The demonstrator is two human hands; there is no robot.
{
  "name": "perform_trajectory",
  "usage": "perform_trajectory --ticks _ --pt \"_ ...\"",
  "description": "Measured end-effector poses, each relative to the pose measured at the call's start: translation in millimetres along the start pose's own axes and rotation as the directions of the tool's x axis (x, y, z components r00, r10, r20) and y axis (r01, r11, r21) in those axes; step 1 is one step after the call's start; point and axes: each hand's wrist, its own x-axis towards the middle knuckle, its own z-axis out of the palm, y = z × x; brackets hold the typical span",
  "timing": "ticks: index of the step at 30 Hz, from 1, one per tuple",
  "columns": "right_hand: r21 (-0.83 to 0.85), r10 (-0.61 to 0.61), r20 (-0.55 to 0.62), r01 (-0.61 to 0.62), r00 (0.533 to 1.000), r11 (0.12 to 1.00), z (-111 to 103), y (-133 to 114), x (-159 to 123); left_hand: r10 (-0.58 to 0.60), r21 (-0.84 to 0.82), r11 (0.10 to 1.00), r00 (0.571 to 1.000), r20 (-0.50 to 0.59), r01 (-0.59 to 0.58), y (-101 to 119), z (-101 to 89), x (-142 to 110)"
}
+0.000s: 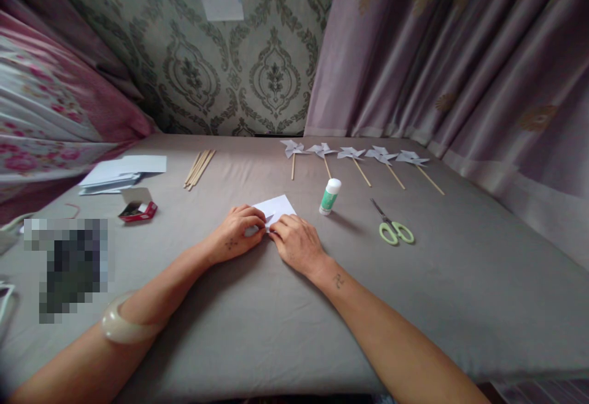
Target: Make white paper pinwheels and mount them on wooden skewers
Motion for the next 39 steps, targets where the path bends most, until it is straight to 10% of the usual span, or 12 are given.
perform_trajectory --ticks 9,20,39 --pt "0.052 0.027 0.000 -0.027 1.000 0.998 1.8 -5.8 -0.7 -0.134 0.045 0.989 0.986 -0.104 0.139 -3.7 -2.4 -0.1" --pt "0.347 0.255 -0.011 -0.235 0.967 0.908 9.5 6.4 9.7 -0.088 0.152 0.985 0.996 0.023 0.084 -4.9 1.9 2.5" --pt "0.082 0.459 0.114 -0.469 0.881 0.880 5.6 5.4 33.0 -0.055 0.188 0.981 0.996 0.074 0.041 0.3 -2.1 4.3"
